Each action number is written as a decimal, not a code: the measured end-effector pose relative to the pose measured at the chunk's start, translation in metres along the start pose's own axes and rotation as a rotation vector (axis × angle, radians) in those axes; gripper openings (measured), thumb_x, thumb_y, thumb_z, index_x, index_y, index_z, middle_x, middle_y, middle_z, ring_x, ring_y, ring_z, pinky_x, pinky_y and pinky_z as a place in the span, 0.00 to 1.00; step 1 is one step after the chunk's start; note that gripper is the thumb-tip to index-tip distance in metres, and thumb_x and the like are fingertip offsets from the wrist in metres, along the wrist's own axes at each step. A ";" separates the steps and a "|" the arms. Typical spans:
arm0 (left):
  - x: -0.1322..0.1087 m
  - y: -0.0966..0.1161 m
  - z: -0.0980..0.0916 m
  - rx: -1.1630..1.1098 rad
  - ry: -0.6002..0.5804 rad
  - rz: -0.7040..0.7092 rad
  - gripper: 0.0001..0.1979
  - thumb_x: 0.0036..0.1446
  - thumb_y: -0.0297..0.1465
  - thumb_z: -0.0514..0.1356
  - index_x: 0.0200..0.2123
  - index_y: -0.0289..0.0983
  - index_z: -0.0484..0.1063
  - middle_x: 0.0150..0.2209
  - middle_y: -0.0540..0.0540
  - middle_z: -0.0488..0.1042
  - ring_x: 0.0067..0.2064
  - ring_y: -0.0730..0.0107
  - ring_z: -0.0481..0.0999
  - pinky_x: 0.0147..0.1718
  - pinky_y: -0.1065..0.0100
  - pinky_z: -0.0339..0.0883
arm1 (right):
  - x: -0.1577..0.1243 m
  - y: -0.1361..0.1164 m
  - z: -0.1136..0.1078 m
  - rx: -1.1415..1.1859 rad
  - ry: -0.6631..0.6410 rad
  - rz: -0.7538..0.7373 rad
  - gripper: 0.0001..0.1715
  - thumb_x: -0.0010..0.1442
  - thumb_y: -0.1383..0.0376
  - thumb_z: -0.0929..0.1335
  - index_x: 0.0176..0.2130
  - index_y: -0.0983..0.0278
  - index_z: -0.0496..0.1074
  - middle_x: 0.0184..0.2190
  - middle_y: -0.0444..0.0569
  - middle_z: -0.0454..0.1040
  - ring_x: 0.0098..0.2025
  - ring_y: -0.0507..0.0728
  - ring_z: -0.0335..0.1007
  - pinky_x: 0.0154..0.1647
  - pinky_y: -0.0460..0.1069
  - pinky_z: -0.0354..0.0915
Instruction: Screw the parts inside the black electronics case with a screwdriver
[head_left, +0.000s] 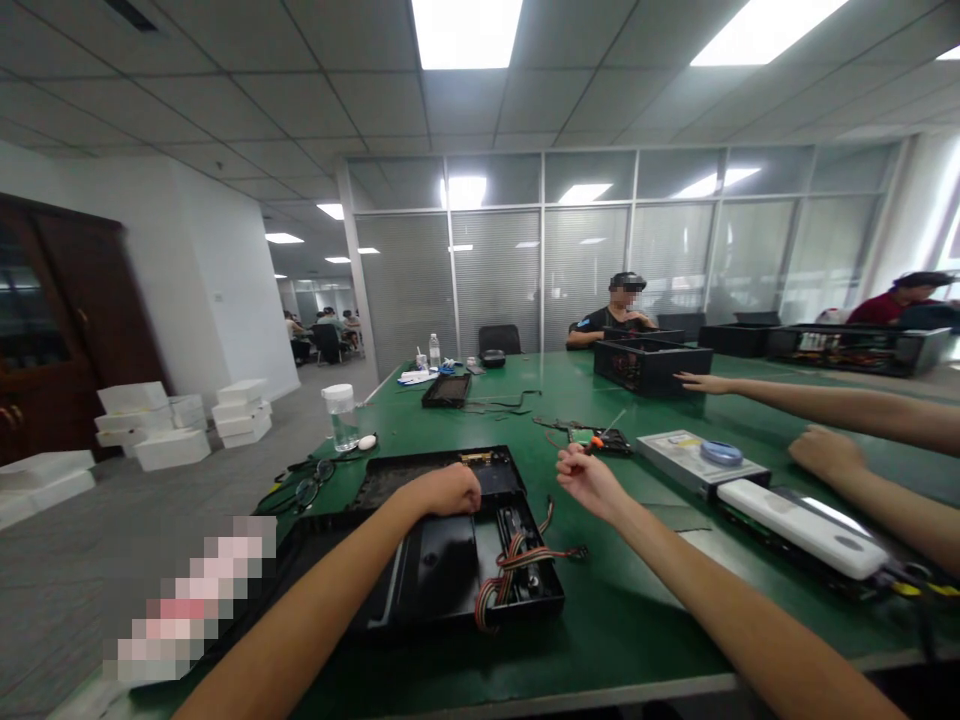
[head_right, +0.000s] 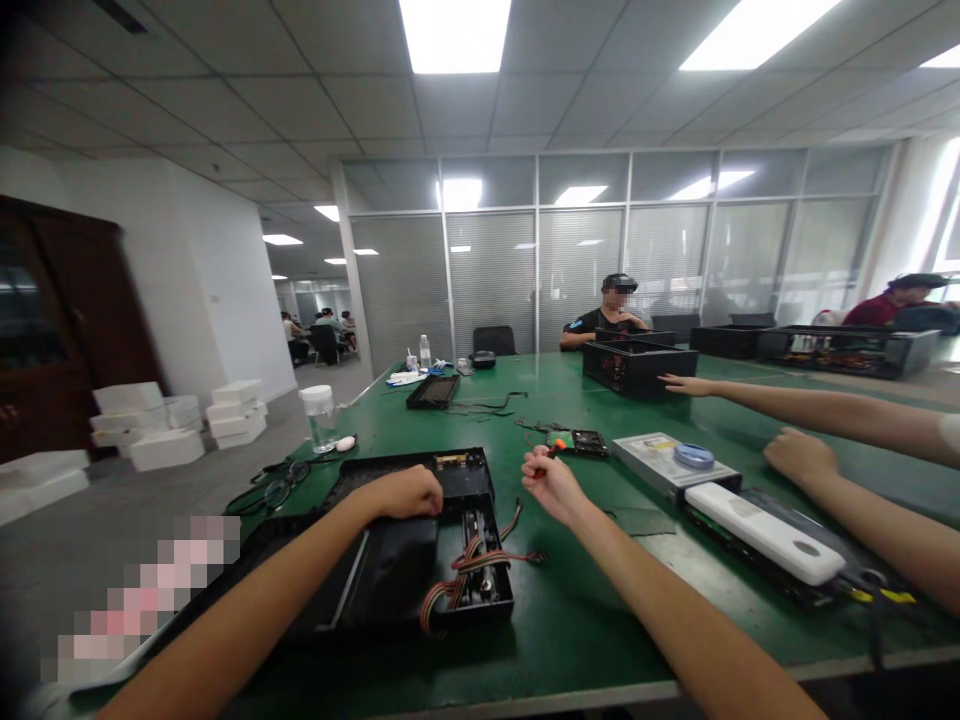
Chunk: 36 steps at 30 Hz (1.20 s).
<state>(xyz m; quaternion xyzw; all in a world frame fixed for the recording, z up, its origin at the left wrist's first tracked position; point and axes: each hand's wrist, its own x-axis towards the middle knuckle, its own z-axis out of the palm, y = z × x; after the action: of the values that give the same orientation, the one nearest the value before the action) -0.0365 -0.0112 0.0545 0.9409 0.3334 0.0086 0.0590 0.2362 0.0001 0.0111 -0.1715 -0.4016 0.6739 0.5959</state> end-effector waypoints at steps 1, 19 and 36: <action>-0.007 -0.006 0.000 -0.029 -0.121 -0.060 0.05 0.46 0.23 0.58 0.27 0.36 0.73 0.24 0.51 0.73 0.27 0.75 0.71 0.30 0.76 0.62 | -0.005 -0.003 0.007 -0.019 -0.043 0.003 0.14 0.49 0.71 0.66 0.24 0.63 0.54 0.18 0.36 0.55 0.17 0.44 0.52 0.16 0.40 0.53; -0.021 -0.070 0.016 -0.074 -0.022 -0.278 0.14 0.50 0.38 0.58 0.38 0.36 0.69 0.30 0.50 0.70 0.29 0.73 0.68 0.25 0.76 0.57 | -0.155 0.022 0.061 -1.937 -0.649 -0.327 0.08 0.54 0.72 0.62 0.35 0.61 0.65 0.34 0.45 0.69 0.35 0.52 0.64 0.33 0.45 0.57; -0.044 -0.040 -0.034 0.200 0.152 0.027 0.10 0.54 0.27 0.54 0.41 0.36 0.66 0.40 0.45 0.66 0.43 0.66 0.66 0.44 0.68 0.58 | -0.106 0.026 0.029 -1.895 -0.522 -0.383 0.09 0.53 0.71 0.62 0.34 0.62 0.69 0.36 0.47 0.69 0.39 0.54 0.64 0.38 0.47 0.59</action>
<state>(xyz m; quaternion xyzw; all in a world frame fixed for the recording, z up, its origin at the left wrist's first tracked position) -0.0977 -0.0040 0.0845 0.9431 0.3233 0.0476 -0.0606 0.2230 -0.1089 -0.0165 -0.3547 -0.9121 -0.0150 0.2050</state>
